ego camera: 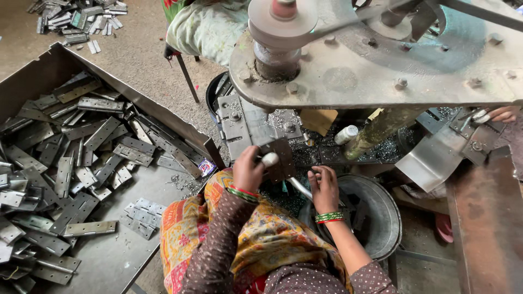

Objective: The person sits on the floor and repeatedly places small metal pieces into a press machine, activates the press with a lever, and removes the processed pieces. The person handles the metal pieces one at a time and deposits them into a nearby container.

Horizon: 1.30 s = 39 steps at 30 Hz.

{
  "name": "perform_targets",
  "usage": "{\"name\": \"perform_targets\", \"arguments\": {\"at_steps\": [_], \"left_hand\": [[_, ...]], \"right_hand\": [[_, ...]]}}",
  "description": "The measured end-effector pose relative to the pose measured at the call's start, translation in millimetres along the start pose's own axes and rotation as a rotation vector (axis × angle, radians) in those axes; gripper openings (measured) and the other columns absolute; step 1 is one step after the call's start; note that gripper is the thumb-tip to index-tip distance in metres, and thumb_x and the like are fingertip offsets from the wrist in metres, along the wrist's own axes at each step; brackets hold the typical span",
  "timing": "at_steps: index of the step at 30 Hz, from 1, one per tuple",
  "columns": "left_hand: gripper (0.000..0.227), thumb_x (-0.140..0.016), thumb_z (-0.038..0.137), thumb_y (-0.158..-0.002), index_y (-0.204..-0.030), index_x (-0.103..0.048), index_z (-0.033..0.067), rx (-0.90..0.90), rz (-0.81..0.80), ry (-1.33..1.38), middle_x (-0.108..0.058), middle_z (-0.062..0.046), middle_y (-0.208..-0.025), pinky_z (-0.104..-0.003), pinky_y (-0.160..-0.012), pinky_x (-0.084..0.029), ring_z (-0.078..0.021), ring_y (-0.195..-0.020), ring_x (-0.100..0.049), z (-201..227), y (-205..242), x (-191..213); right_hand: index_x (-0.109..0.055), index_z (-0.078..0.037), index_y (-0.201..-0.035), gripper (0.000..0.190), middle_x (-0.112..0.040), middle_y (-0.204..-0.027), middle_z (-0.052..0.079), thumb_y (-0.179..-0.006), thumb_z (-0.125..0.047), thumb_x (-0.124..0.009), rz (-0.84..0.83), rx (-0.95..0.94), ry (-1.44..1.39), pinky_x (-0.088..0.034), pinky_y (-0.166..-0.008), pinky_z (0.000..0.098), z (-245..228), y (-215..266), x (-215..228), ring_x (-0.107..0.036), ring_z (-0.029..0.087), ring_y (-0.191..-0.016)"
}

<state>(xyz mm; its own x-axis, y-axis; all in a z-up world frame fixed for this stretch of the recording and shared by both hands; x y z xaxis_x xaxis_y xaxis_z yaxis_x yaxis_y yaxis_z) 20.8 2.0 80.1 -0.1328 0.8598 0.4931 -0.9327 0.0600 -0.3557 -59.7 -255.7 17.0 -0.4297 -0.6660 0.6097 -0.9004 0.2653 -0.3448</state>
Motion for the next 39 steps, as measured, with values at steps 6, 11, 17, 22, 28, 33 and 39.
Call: {"name": "perform_targets", "arguments": {"at_steps": [6,11,17,22,28,33,39], "left_hand": [[0.024,-0.071,0.016,-0.084,-0.104,-0.06,0.0089,0.073,0.043,-0.474,-0.066,-0.012,-0.106,-0.049,-0.068,-0.053,-0.0374,-0.081,-0.067,-17,-30,25],[0.016,-0.068,0.016,-0.095,-0.11,-0.065,0.0086,-0.225,0.321,-0.723,-0.068,-0.008,-0.12,-0.043,-0.075,-0.055,-0.0262,-0.078,-0.069,20,-16,32],[0.04,-0.062,0.022,-0.092,-0.132,-0.065,0.0213,-0.232,-0.121,-0.987,-0.063,-0.003,-0.137,-0.049,-0.101,-0.049,-0.0226,-0.112,-0.069,-42,-22,-47],[0.051,-0.064,0.026,-0.09,-0.139,-0.06,0.0135,-0.02,-0.176,-0.821,-0.059,-0.011,-0.144,-0.049,-0.094,-0.055,-0.0331,-0.124,-0.064,-122,-11,-35],[0.096,-0.068,0.068,-0.078,-0.149,-0.05,0.005,-0.142,-0.023,-1.181,-0.049,-0.017,-0.155,-0.054,-0.124,-0.041,-0.0397,-0.138,-0.055,-106,7,-25],[0.04,-0.066,0.037,-0.082,-0.113,-0.072,0.0131,-0.058,-0.348,-0.853,-0.055,-0.012,-0.143,-0.053,-0.119,-0.03,-0.0321,-0.132,-0.052,-80,26,-63],[0.048,-0.07,0.036,-0.077,-0.116,-0.072,0.0075,-0.171,-0.114,-0.779,-0.054,-0.017,-0.145,-0.058,-0.123,-0.019,-0.036,-0.139,-0.045,-24,-1,-78]], "right_hand": [[-0.065,-0.004,-0.114,0.031,-0.06,-0.121,0.012,-0.101,-0.033,-0.063,0.006,-0.023,-0.034,-0.059,-0.077,0.0353,2,-1,-1,-0.069,0.022,-0.093],[-0.064,-0.003,-0.112,0.033,-0.059,-0.119,0.013,-0.1,-0.034,-0.063,-0.021,-0.007,0.024,-0.06,-0.076,0.0351,-3,-2,-7,-0.068,0.024,-0.093],[-0.064,-0.006,-0.104,0.03,-0.061,-0.111,0.013,-0.1,-0.036,-0.065,0.046,0.014,0.085,-0.052,-0.092,0.0448,-13,3,0,-0.062,0.033,-0.107],[-0.06,-0.007,-0.109,0.034,-0.057,-0.119,0.012,-0.103,-0.04,-0.061,-0.075,-0.117,0.093,-0.051,-0.093,0.0438,5,8,-19,-0.061,0.031,-0.11],[-0.06,-0.008,-0.108,0.035,-0.056,-0.12,0.012,-0.105,-0.043,-0.059,-0.08,-0.076,0.14,-0.049,-0.094,0.0444,0,5,-15,-0.06,0.03,-0.109],[-0.063,-0.009,-0.105,0.03,-0.06,-0.118,0.011,-0.099,-0.038,-0.066,0.0,-0.028,0.106,-0.052,-0.091,0.0424,-5,5,-10,-0.063,0.031,-0.108],[-0.066,-0.007,-0.105,0.024,-0.06,-0.118,0.011,-0.096,-0.03,-0.069,-0.027,-0.029,-0.004,-0.06,-0.071,0.0326,-3,1,-3,-0.068,0.025,-0.092]]}}
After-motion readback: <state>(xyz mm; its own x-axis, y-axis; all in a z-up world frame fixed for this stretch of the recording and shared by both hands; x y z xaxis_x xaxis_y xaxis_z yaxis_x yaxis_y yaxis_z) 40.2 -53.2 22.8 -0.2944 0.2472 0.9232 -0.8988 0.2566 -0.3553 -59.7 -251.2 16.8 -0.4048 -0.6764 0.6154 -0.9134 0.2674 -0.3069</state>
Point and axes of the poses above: each hand's wrist, its own y-axis away from the middle knuckle, its own x-axis out of the back of the hand, z = x × y, the point moved 10 cm from there along -y, towards the middle knuckle
